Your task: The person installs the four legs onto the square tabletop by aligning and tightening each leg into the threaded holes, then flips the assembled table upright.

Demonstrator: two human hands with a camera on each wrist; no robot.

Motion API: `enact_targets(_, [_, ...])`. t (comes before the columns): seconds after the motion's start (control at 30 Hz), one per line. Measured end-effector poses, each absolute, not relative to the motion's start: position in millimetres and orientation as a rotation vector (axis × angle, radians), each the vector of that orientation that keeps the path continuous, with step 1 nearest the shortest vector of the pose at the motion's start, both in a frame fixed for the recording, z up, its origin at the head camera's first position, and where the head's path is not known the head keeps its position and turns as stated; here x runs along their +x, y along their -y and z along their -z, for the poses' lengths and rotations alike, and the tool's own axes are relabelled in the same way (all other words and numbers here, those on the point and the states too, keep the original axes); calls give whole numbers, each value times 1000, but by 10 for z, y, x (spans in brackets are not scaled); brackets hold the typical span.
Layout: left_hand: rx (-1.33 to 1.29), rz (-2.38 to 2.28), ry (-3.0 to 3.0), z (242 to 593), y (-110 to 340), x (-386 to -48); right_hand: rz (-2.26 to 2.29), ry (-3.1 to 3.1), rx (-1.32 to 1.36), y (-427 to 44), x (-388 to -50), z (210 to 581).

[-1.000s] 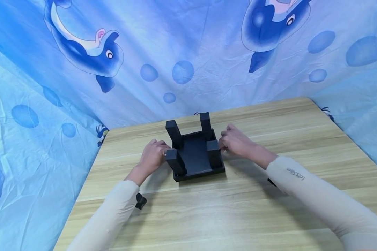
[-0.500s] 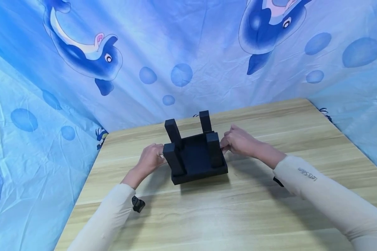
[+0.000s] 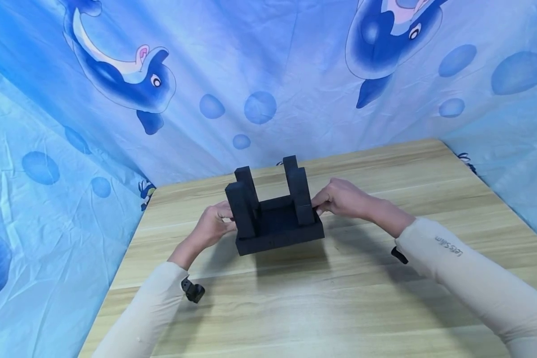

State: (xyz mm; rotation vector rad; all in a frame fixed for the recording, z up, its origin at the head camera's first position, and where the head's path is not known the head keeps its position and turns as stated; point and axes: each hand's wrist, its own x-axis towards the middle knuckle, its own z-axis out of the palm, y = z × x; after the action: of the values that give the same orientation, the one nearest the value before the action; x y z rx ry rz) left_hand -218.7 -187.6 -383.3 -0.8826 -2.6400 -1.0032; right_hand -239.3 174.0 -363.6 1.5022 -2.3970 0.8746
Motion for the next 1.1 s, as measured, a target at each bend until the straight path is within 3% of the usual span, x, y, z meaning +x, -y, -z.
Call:
enact_targets(0.37, [-725,1205,2775,3758,1826,-2139,-949,2470,1448,-1776,-2334,3597])
enact_targets(0.7, [-732,1458,2787,3761,1817,-2145,-1335,2740,1247,-1861,-2376,3578])
enact_targets(1.1, [-648,1683,2761,3686,1784,-2152,-1785,2690,1240,-1904,-2434,3574])
